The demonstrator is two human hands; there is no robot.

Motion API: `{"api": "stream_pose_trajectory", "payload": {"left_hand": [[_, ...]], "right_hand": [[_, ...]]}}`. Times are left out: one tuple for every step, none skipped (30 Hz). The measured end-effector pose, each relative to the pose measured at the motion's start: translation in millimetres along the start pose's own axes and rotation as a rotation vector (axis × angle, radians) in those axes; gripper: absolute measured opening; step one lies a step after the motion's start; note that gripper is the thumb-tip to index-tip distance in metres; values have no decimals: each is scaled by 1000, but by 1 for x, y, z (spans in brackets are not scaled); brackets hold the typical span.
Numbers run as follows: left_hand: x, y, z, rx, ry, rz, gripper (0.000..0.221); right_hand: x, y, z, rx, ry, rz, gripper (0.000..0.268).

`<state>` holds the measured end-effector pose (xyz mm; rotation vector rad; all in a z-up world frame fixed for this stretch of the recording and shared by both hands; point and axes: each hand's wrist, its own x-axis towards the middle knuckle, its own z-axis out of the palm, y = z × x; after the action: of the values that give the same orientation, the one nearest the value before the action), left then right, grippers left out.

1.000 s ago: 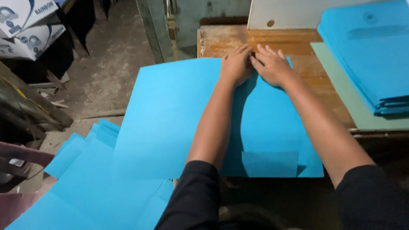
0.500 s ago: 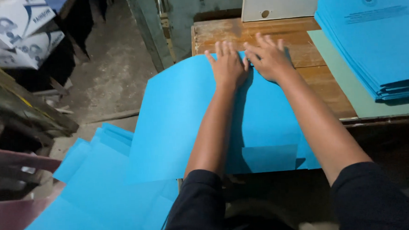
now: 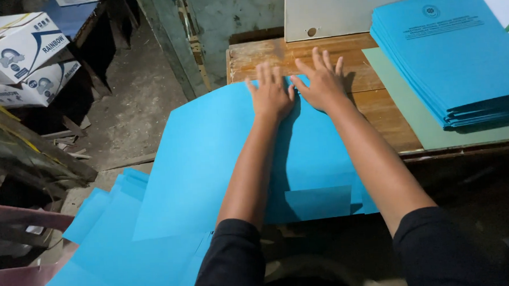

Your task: Folding pre-cut blue cardstock sheets into folders and stacking them on a wooden table.

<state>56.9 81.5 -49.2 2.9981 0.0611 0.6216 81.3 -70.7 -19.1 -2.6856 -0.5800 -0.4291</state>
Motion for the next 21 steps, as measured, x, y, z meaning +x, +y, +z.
{"api": "stream_pose_trajectory", "payload": {"left_hand": [[10,-4,19,1,-2,4,72],[21,-7,39,-75,-79,74,64],[33,-10,59,-148,-157,146,58],[28,-8,46,-145,-159,151,58],[23,-6,33,-110,-194,100,60],[17,-3,21,-74,-228,48,62],[7,3,1,-74,-243,51,62],[-4,8,-19,-36,-273,-90,69],[-9,12,-42,1,-291,-235,78],[-13,14,-43,1,-293,-234,78],[-14,14,-46,-7,-319,-278,83],[-15,14,-50,-16,-344,-323,88],[-15,12,-50,-16,-340,-324,88],[-15,11,-50,-27,-351,-298,89],[-17,10,-50,-41,-365,-274,90],[-17,11,-52,-43,-362,-276,90],[-17,11,-55,-38,-370,-264,90],[-18,10,-58,-32,-377,-251,91],[-19,12,-61,-39,-362,-258,91],[-20,13,-65,-37,-379,-255,90],[-20,12,-70,-37,-389,-259,90]], "right_hand": [[6,7,7,1,1,4,58],[13,14,14,-17,-128,46,55],[20,22,22,-33,-256,89,53],[21,20,21,-29,-254,94,53],[20,20,20,-39,-282,104,55],[20,19,19,-48,-310,114,57],[19,20,20,-43,-320,122,57],[19,20,21,-37,-300,154,64],[23,19,19,-35,-271,178,73],[11,9,5,-35,-273,179,73],[4,-3,-12,-40,-301,262,84],[-4,-15,-28,-45,-329,345,94],[-3,-14,-26,-45,-326,342,94],[-2,-12,-24,-26,-328,331,98],[-2,-10,-22,-9,-333,320,101],[0,-3,-19,-11,-332,317,101],[2,3,-16,-23,-360,280,106],[4,8,-13,-35,-389,243,111],[3,15,-11,-44,-379,231,111],[3,20,-9,-51,-410,203,109],[6,23,-8,-62,-438,167,108]]}}
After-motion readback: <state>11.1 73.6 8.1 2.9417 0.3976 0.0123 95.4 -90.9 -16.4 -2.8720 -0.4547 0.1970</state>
